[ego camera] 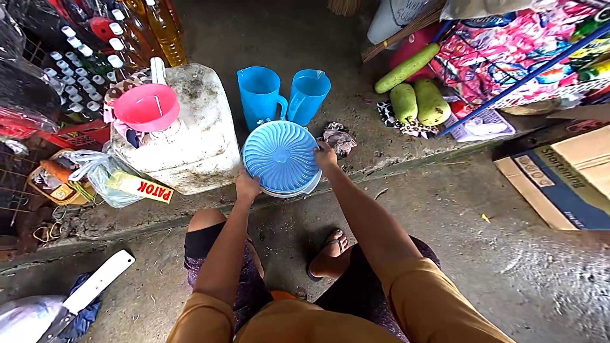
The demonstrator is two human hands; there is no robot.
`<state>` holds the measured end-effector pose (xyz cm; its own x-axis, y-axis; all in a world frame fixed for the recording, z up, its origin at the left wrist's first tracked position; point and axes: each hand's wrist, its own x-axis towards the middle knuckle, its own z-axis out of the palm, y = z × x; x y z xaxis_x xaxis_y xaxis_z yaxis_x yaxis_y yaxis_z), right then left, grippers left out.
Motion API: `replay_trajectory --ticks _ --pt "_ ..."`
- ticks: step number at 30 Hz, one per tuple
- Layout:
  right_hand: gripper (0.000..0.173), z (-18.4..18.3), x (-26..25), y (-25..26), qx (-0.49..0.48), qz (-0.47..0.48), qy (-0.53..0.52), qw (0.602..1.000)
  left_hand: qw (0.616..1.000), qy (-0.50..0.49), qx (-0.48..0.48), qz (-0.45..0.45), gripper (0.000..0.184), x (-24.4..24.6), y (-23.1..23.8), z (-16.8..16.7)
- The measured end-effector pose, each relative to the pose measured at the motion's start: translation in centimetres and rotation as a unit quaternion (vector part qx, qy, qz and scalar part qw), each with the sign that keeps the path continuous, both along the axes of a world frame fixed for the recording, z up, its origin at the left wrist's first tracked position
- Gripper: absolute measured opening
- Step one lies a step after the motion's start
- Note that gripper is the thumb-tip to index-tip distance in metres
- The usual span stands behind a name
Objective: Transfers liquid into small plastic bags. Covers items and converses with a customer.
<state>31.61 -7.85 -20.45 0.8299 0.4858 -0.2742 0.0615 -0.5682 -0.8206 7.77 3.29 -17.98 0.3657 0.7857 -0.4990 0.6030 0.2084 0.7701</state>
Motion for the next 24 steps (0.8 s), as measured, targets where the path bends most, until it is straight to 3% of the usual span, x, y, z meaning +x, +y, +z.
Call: replay_trajectory --ticks 5,9,13,16,20,24 --pt "0.039 -0.3 1.0 -2.2 0.004 -0.015 -0.011 1.0 0.998 0.027 -0.023 -0.05 0.058 0.5 -1.3 0.1" --pt "0.044 -0.4 0.7 -3.6 0.028 0.012 0.012 0.999 0.983 0.094 0.106 -0.12 0.084 1.7 0.6 1.3" --pt "0.043 -0.4 0.7 -3.7 -0.019 0.037 -0.032 0.999 0.934 0.098 0.268 -0.215 0.059 5.4 4.1 0.7" --pt "0.041 0.9 -0.1 -3.5 -0.096 0.064 -0.077 0.99 0.905 0.172 0.283 -0.266 0.054 8.4 6.4 1.3" --pt "0.045 3.1 -0.9 -3.0 -0.193 0.061 -0.113 0.973 0.892 0.221 0.295 -0.261 0.046 9.3 7.2 2.8" --pt "0.037 5.7 2.2 -2.7 -0.126 0.034 -0.117 0.984 0.894 0.179 0.297 -0.282 0.032 9.9 8.4 7.1"
